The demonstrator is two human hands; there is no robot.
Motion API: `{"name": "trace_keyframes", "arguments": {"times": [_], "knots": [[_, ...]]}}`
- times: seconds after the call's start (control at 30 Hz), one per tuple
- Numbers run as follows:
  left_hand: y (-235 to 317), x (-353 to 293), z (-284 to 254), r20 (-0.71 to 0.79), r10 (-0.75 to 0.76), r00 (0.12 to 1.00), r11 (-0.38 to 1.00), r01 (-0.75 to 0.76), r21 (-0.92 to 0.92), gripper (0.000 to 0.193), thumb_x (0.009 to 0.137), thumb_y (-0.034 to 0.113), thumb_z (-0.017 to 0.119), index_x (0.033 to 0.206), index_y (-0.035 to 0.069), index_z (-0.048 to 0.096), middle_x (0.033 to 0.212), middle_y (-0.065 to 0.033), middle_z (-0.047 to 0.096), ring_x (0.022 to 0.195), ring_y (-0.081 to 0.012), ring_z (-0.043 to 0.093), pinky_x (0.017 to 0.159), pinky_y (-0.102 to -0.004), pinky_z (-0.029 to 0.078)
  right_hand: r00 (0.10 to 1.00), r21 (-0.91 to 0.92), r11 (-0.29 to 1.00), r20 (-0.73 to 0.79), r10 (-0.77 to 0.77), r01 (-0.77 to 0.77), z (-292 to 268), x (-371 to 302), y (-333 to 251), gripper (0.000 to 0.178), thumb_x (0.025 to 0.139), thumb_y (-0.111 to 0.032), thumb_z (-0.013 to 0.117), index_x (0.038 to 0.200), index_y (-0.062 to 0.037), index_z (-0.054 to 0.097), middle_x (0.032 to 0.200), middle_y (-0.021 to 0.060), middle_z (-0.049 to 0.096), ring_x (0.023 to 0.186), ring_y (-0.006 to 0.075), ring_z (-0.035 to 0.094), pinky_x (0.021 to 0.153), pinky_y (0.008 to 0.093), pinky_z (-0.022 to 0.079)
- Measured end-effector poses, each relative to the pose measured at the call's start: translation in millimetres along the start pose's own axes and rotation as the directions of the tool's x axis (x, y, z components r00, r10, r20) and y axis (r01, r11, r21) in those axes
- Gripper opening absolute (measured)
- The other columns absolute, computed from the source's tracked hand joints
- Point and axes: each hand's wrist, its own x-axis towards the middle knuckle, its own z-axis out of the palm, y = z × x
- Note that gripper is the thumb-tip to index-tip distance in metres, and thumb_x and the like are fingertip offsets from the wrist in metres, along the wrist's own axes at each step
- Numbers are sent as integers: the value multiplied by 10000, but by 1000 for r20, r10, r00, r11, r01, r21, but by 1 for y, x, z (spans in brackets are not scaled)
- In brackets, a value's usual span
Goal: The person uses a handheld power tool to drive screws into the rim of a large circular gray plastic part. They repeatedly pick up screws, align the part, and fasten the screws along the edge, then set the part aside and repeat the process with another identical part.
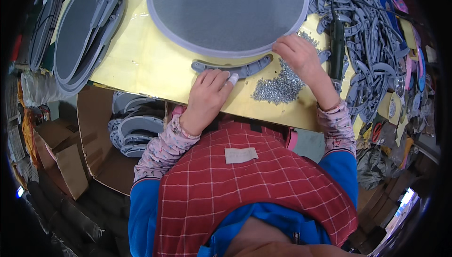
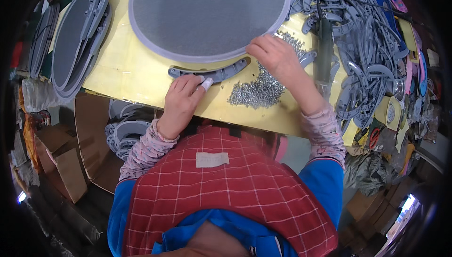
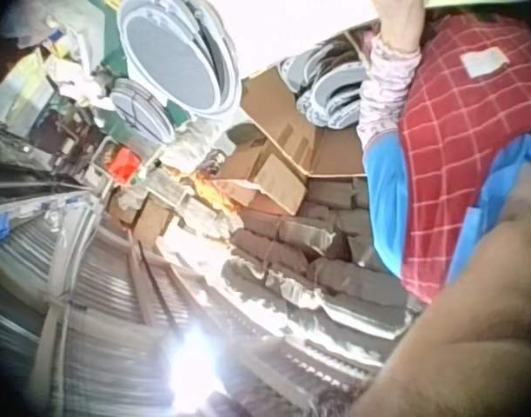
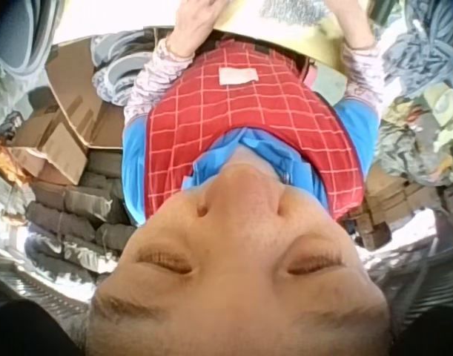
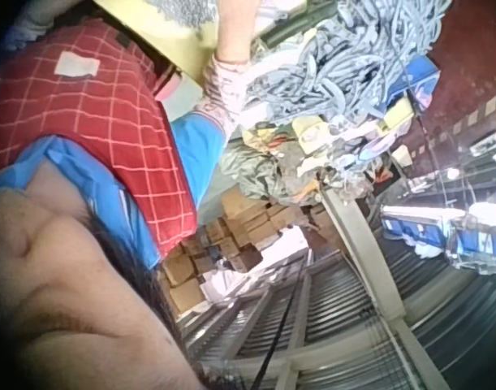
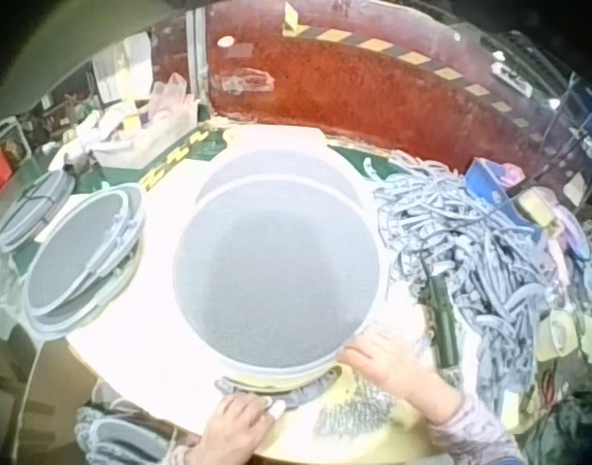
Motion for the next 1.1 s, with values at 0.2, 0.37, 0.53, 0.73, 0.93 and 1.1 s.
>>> {"name": "trace_keyframes", "arguments": {"times": [0.2,0.37,0.53,0.73,0.93,1.1], "knots": [[5,8,-4,-32,10,999,999,-9,31,334,767,41,643,1090,-23,704,1216,-145,656,1159,-307,629,952,-393,524,1000,71,997,7,29,-29,9,-11,-12,236,754,-32,660,985,-76,647,960,30,628,891,210,651,713,317,564],[1,7,-1,-10,6,1000,1000,-6,2,329,781,33,633,1097,-29,701,1250,-156,659,1218,-315,617,983,-403,518,996,85,995,67,53,-58,0,-11,-18,246,765,-23,647,1008,-61,652,982,42,628,908,217,652,705,319,579],[0,9,-4,20,3,1000,999,-2,-32,312,805,23,624,1104,-35,694,1270,-158,663,1235,-314,616,1006,-417,509,985,105,983,101,137,-148,-5,-20,-25,296,791,-31,630,1084,-52,667,1039,51,649,966,221,646,783,321,575],[1,7,-2,43,-7,999,999,5,44,164,855,19,652,1014,13,694,1261,-117,686,1226,-250,639,988,-399,456,869,70,871,-67,490,-486,-27,-46,-27,215,855,-26,693,1068,-61,698,1020,83,690,917,257,685,759,348,572],[1,10,-2,77,-12,997,999,8,43,187,858,32,675,1043,34,697,1270,-93,682,1267,-230,615,1038,-437,402,514,-26,533,-311,799,-845,-62,-96,-4,132,884,-84,743,1011,-50,726,939,113,701,734,268,695,659,347,542],[9,12,-9,-30,8,1000,997,-5,82,255,868,14,671,1118,48,704,1320,-103,651,1290,-264,594,1135,-534,338,334,-133,306,-412,848,-943,-101,-146,15,132,911,-169,707,984,-63,738,902,116,712,714,274,685,654,377,522]]}}
